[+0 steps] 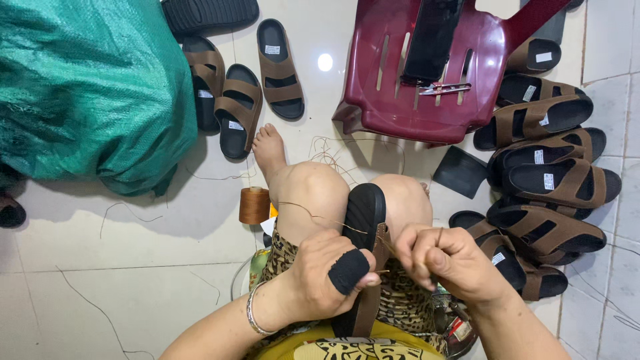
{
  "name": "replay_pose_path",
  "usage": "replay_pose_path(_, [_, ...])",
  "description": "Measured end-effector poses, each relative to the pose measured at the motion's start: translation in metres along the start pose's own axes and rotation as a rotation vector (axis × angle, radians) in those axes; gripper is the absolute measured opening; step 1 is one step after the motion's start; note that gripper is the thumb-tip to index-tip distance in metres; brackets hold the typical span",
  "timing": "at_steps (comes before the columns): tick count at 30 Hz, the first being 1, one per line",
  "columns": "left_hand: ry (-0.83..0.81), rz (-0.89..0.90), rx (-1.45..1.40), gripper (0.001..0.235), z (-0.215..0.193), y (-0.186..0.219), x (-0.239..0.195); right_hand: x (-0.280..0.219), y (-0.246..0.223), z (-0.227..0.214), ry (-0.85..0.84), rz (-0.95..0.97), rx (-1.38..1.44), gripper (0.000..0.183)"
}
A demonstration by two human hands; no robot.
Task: The person sits on the floor and sews a brown sandal using a needle and thread. They pull the thread through the sole and strap repeatedly, then use scissors to cut the thread before continuing the sewing process.
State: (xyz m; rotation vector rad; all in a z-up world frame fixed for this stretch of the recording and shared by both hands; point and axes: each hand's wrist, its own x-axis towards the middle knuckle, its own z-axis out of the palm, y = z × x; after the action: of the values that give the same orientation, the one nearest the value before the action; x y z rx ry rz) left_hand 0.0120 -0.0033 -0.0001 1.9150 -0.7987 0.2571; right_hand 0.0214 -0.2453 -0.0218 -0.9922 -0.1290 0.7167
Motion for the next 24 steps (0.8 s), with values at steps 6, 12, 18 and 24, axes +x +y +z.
replay_pose_path(6, [0.061,-0.039,0.005,0.024,0.006,-0.001,-0.001,0.013,0.009,0.032,0.145,-0.204,-0.852,0.025])
replay_pose_path(12, [-0.259,-0.838,-0.095,0.030,-0.005,-0.018,-0.027,0.010,0.001,0.004,0.354,-0.608,-1.540,0.010])
replay_pose_path(18, [-0.439,-1.005,-1.261,0.041,-0.033,-0.019,-0.017,-0.007,-0.002,0.002,0.282,-0.407,-1.352,0.012])
replay_pose_path(24, [0.237,-0.281,0.266,0.011,-0.013,-0.042,0.050,-0.007,-0.010,0.026,0.343,-0.385,-0.986,0.014])
